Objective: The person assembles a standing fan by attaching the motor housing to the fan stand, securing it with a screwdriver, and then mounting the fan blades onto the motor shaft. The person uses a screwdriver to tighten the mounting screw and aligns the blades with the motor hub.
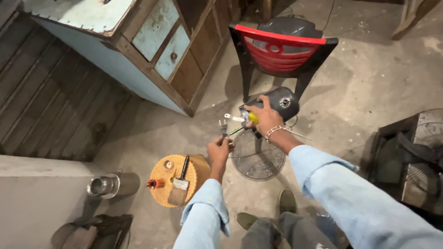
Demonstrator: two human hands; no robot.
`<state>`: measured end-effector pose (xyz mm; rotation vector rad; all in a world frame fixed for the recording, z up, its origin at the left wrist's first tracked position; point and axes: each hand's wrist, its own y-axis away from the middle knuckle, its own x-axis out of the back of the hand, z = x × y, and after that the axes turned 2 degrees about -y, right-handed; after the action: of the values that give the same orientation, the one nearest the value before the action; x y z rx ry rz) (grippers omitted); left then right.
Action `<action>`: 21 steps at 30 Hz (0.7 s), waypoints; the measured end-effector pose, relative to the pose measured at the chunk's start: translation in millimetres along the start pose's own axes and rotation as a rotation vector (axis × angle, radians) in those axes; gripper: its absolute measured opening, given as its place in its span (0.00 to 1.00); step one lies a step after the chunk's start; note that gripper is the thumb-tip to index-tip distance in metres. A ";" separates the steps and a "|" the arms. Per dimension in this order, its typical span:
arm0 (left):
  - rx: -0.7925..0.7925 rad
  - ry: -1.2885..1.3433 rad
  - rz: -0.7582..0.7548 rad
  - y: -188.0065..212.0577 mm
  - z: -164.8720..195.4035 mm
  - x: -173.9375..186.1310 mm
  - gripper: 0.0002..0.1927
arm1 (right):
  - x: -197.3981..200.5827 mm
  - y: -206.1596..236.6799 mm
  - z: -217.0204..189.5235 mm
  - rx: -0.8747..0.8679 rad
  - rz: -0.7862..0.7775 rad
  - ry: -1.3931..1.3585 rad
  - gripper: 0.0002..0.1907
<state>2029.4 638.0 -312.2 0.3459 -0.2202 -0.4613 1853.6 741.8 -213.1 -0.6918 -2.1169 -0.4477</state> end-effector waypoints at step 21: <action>-0.203 -0.573 -0.201 -32.2 21.9 24.7 0.14 | -15.4 6.6 -23.1 -0.096 0.118 -0.065 0.37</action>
<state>2032.0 593.4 -300.9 0.0281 -0.6940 -0.7705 1879.5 729.7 -211.7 -0.8924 -2.1126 -0.4702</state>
